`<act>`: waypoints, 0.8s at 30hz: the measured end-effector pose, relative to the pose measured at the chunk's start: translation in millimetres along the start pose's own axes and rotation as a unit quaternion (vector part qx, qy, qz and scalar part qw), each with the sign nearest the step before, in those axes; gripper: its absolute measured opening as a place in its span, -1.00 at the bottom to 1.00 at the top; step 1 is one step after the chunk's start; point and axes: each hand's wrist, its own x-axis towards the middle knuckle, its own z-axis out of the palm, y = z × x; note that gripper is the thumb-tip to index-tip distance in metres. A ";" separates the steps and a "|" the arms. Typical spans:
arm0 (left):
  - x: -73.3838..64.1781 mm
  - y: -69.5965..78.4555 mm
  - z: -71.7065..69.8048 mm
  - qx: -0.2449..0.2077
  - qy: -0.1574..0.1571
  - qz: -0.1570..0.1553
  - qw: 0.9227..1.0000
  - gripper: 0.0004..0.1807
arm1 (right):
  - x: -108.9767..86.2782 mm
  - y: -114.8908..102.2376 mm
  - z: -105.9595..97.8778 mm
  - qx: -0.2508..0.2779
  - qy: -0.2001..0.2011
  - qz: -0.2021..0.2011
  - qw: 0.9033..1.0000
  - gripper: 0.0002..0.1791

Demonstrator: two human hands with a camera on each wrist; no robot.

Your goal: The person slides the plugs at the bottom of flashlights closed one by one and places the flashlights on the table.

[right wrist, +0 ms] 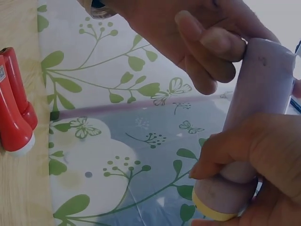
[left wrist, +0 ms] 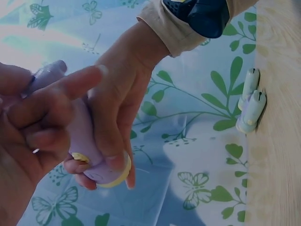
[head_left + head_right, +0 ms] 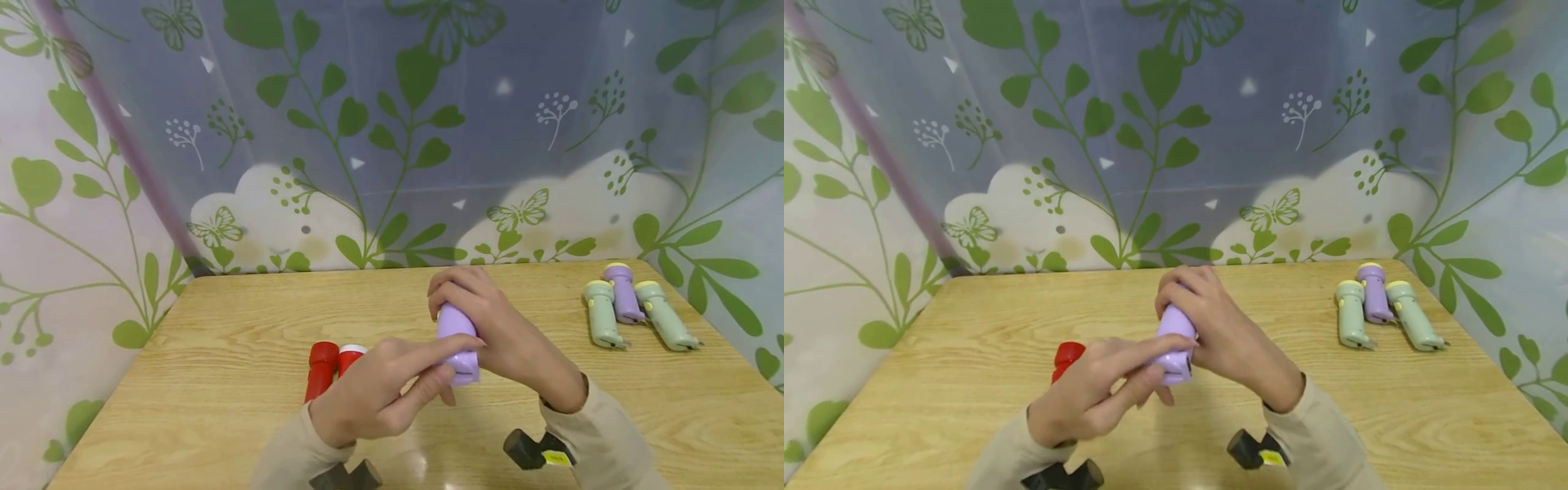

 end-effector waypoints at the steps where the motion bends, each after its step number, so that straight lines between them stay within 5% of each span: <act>1: -0.4 -0.9 -0.5 0.008 0.010 0.000 1.000 -0.63 | 0.0 0.9 0.9 0.004 -0.002 -0.001 1.000 -0.67; 10: -18.3 -6.8 -6.8 0.041 0.130 -0.049 0.990 -0.72 | 1.1 16.5 22.8 0.027 -0.044 -0.048 0.997 -0.59; 14: -38.6 -11.8 -11.8 0.038 0.166 -0.104 0.980 -0.82 | -4.8 20.8 39.2 0.009 -0.115 -0.022 0.993 -0.30; 18: -64.3 -12.4 -16.0 0.057 0.167 -0.191 0.966 -0.82 | -12.0 25.0 58.2 -0.020 -0.188 0.018 0.982 -0.19; 21: -85.1 -9.9 -16.4 0.102 0.156 -0.284 0.941 -0.85 | -15.6 30.2 72.4 -0.034 -0.226 0.041 0.973 -0.22; 24: -103.3 -11.2 -15.7 0.174 0.150 -0.371 0.900 -0.89 | -16.9 36.4 86.0 -0.049 -0.257 0.045 0.964 -0.27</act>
